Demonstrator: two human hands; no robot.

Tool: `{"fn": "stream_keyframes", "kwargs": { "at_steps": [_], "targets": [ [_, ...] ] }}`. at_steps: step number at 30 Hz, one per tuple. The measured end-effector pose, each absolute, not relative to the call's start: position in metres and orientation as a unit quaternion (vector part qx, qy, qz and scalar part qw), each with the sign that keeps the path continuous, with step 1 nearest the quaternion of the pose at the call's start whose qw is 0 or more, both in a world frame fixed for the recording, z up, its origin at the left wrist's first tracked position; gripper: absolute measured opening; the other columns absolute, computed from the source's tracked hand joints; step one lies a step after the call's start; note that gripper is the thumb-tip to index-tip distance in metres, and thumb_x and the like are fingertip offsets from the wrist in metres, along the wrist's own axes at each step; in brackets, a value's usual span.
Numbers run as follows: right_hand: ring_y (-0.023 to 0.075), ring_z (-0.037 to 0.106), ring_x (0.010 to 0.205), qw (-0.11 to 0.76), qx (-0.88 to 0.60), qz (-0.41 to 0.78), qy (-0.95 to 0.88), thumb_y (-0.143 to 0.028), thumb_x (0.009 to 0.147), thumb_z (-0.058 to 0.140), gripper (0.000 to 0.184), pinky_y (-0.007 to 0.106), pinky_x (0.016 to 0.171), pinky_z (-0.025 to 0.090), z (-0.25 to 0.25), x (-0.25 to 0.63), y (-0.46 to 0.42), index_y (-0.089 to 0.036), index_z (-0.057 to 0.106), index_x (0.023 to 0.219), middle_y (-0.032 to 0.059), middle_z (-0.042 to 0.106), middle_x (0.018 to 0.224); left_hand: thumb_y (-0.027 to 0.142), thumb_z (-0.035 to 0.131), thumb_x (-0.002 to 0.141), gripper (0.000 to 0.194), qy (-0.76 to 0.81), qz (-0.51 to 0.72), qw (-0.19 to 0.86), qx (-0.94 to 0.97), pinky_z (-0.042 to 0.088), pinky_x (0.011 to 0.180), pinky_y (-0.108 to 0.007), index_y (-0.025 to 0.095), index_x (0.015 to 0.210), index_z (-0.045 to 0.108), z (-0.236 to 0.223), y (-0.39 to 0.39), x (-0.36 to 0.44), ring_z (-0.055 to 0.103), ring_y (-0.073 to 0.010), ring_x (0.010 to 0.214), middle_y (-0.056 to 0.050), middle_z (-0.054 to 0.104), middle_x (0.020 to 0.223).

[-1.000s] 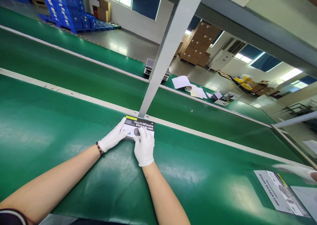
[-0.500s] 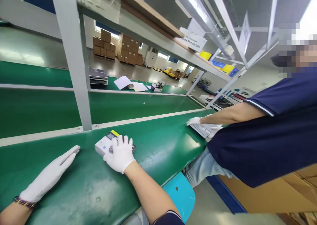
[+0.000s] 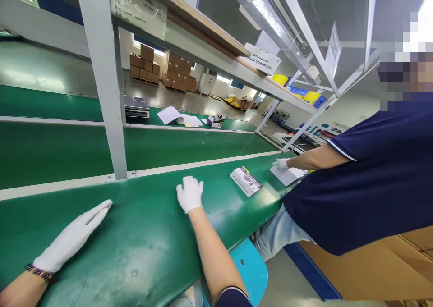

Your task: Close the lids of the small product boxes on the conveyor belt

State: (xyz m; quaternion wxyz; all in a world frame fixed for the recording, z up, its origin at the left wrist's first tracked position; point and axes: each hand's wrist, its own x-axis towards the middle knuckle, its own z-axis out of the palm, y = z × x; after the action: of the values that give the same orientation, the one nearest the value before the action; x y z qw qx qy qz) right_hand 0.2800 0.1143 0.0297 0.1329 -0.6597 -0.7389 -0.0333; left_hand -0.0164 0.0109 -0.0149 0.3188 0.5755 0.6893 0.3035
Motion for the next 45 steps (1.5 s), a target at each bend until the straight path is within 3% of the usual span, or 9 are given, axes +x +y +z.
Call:
{"fn": "stream_keyframes", "kwargs": {
  "at_steps": [4, 12, 16, 20, 24, 27, 31, 38, 45],
  "targets": [
    [0.0214, 0.054, 0.107, 0.163, -0.554, 0.101, -0.81, -0.033, 0.091, 0.047, 0.024, 0.047, 0.103, 0.034, -0.004, 0.194, 0.099, -0.021, 0.059, 0.108, 0.0058, 0.064, 0.11, 0.064, 0.036, 0.086, 0.068, 0.687, 0.304, 0.326, 0.574, 0.028, 0.116, -0.047, 0.02, 0.134, 0.054, -0.015, 0.01, -0.014, 0.042, -0.0274, 0.135, -0.005, 0.047, 0.144],
    [0.0241, 0.056, 0.109, 0.206, -0.388, 0.087, -0.894, -0.026, 0.09, 0.047, 0.022, 0.047, 0.101, 0.037, -0.025, 0.146, 0.087, -0.02, 0.064, 0.102, 0.0087, 0.066, 0.112, 0.045, 0.036, 0.092, 0.051, 0.677, 0.356, 0.274, 0.583, 0.031, 0.115, -0.042, 0.015, 0.126, 0.06, -0.022, 0.015, -0.002, 0.049, -0.0218, 0.13, -0.009, 0.055, 0.138],
    [0.0228, 0.061, 0.107, 0.229, -0.354, 0.092, -0.902, -0.029, 0.093, 0.039, 0.033, 0.043, 0.1, 0.041, -0.035, 0.151, 0.103, -0.019, 0.07, 0.099, 0.0104, 0.069, 0.109, 0.036, 0.042, 0.093, 0.035, 0.724, 0.365, 0.087, 0.578, 0.019, 0.118, -0.053, 0.023, 0.107, 0.071, -0.007, 0.005, -0.009, 0.044, -0.0261, 0.133, -0.008, 0.058, 0.134],
    [0.0244, 0.061, 0.111, 0.216, -0.36, 0.124, -0.899, -0.035, 0.092, 0.039, 0.037, 0.045, 0.103, 0.04, -0.042, 0.153, 0.109, -0.02, 0.072, 0.099, 0.01, 0.069, 0.112, 0.043, 0.053, 0.088, 0.024, 0.781, 0.355, -0.124, 0.499, 0.006, 0.114, -0.064, 0.03, 0.094, 0.073, 0.029, -0.036, -0.045, 0.03, -0.0351, 0.139, -0.005, 0.057, 0.136],
    [0.0247, 0.059, 0.114, 0.199, -0.368, 0.153, -0.895, -0.038, 0.091, 0.038, 0.04, 0.045, 0.106, 0.037, -0.045, 0.152, 0.113, -0.02, 0.072, 0.1, 0.0097, 0.069, 0.113, 0.05, 0.052, 0.086, 0.039, 0.878, 0.333, -0.223, 0.262, 0.017, 0.11, -0.065, 0.022, 0.109, 0.066, 0.059, -0.103, -0.119, 0.032, -0.0388, 0.136, -0.014, 0.051, 0.139],
    [0.0242, 0.058, 0.115, 0.202, -0.369, 0.159, -0.893, -0.039, 0.09, 0.038, 0.039, 0.046, 0.107, 0.037, -0.046, 0.151, 0.114, -0.023, 0.073, 0.1, 0.0084, 0.069, 0.114, 0.054, 0.054, 0.081, 0.052, 0.924, 0.282, -0.2, 0.166, 0.02, 0.107, -0.067, 0.013, 0.113, 0.062, 0.066, -0.146, -0.174, 0.033, -0.0429, 0.133, -0.02, 0.052, 0.135],
    [0.0238, 0.059, 0.115, 0.208, -0.365, 0.167, -0.892, -0.038, 0.089, 0.038, 0.039, 0.045, 0.107, 0.036, -0.045, 0.148, 0.114, -0.022, 0.073, 0.097, 0.0086, 0.069, 0.114, 0.039, 0.044, 0.085, 0.037, 0.936, 0.236, -0.107, 0.236, 0.021, 0.11, -0.061, 0.016, 0.1, 0.068, 0.056, -0.158, -0.198, 0.043, -0.0371, 0.129, -0.011, 0.064, 0.123],
    [0.025, 0.061, 0.112, 0.248, -0.354, 0.274, -0.859, -0.042, 0.087, 0.041, 0.039, 0.05, 0.111, 0.033, -0.036, 0.152, 0.107, -0.02, 0.073, 0.095, 0.0089, 0.07, 0.111, 0.053, 0.039, 0.09, 0.046, 0.829, 0.259, -0.013, 0.496, 0.024, 0.115, -0.05, 0.021, 0.106, 0.069, 0.033, -0.098, -0.077, 0.049, -0.032, 0.126, -0.009, 0.064, 0.124],
    [0.0246, 0.058, 0.118, 0.349, -0.386, 0.446, -0.728, -0.063, 0.088, 0.039, 0.063, 0.043, 0.106, 0.045, -0.032, 0.19, 0.091, -0.018, 0.062, 0.126, 0.0093, 0.06, 0.129, 0.058, 0.047, 0.088, 0.045, 0.638, 0.239, 0.092, 0.727, 0.029, 0.112, -0.051, 0.024, 0.112, 0.063, 0.029, -0.045, 0.015, 0.048, -0.031, 0.123, -0.008, 0.061, 0.121]
  ]
}}
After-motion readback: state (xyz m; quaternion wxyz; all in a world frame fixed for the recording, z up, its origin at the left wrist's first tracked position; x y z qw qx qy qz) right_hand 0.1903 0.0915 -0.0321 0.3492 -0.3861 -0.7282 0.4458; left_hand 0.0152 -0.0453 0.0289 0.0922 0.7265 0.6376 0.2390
